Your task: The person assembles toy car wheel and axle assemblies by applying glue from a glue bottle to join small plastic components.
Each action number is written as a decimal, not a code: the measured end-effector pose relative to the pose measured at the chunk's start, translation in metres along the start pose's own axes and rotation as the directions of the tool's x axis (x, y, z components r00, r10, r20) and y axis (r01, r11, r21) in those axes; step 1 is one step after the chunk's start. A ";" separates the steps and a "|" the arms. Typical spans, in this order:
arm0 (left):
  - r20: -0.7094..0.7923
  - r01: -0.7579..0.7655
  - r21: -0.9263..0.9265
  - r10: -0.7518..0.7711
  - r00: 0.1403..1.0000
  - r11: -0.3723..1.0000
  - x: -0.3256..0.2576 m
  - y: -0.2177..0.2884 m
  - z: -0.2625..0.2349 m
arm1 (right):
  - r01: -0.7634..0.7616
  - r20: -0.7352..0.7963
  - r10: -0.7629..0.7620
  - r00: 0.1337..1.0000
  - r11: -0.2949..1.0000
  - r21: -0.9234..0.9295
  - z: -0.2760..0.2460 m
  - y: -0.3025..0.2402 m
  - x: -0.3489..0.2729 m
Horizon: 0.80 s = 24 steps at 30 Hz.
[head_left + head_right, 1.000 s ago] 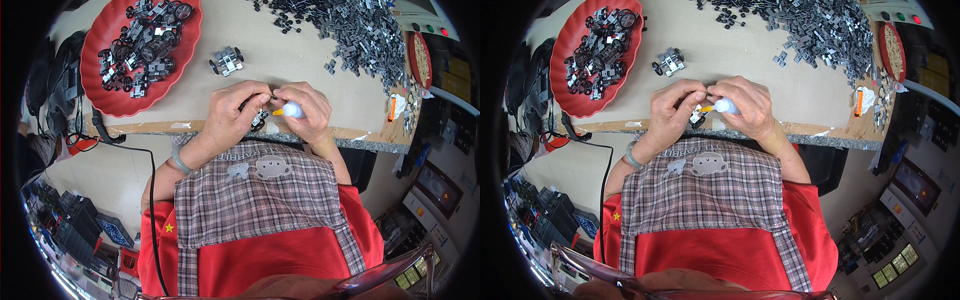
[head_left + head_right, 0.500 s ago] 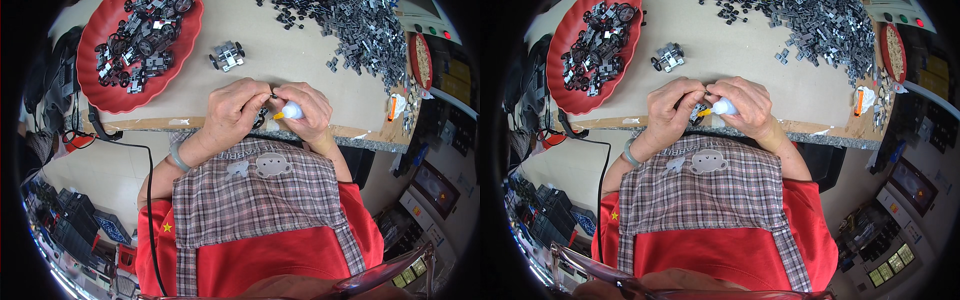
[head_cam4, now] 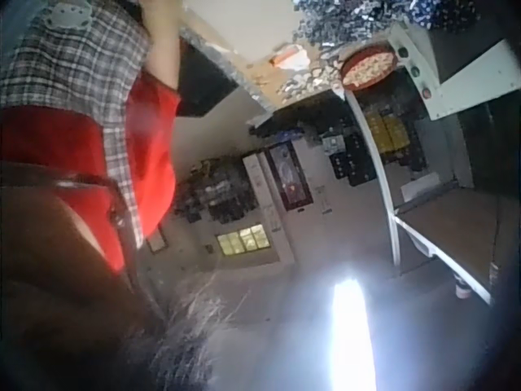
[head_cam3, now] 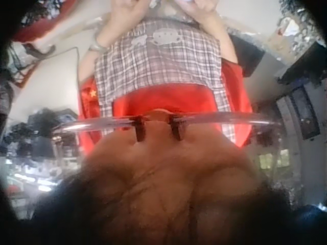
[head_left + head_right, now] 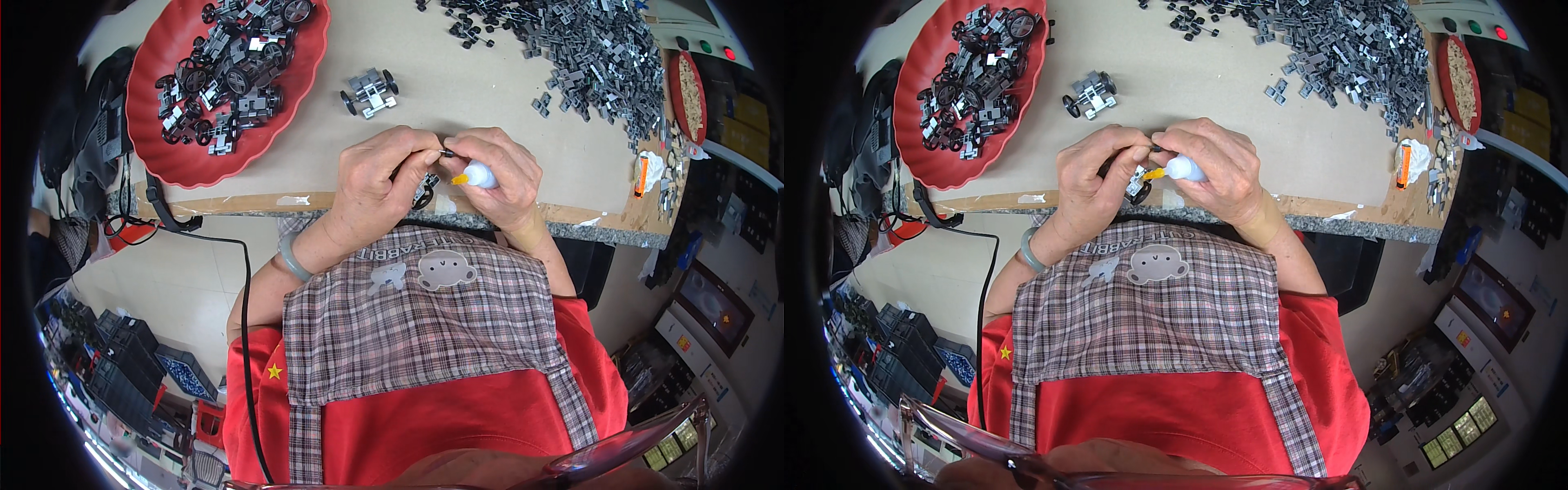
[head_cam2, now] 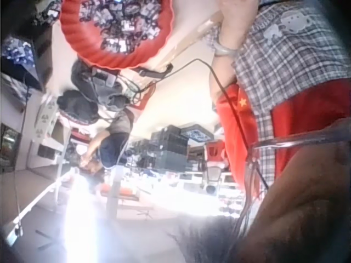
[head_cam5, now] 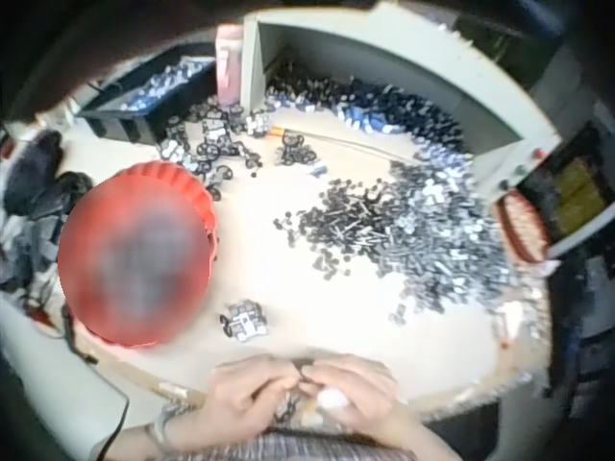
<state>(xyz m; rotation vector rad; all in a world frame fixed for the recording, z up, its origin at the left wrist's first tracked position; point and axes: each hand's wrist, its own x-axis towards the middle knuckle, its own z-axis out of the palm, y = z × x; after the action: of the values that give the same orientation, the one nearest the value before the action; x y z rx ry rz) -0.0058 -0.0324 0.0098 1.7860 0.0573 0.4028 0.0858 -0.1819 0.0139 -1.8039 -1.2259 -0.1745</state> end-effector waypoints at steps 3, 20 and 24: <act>-0.020 0.026 -0.049 -0.027 0.999 0.998 -0.002 -0.001 0.003 | -0.005 -0.076 0.005 0.997 1.000 -0.007 0.001 -0.004 0.001; 0.111 0.264 -0.292 -0.242 0.964 0.919 0.005 0.000 -0.006 | -0.221 -0.091 0.229 0.969 0.970 0.098 -0.009 -0.011 -0.002; 0.120 0.312 -0.253 -0.290 0.949 0.916 0.004 0.003 -0.006 | -0.210 -0.079 0.217 0.973 0.974 0.082 -0.009 -0.011 -0.003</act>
<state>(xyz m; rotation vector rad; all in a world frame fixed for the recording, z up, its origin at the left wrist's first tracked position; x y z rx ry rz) -0.0047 -0.0268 0.0150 1.4911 0.2096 0.1082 0.0792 -0.1895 0.0238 -1.8302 -0.9569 -0.0838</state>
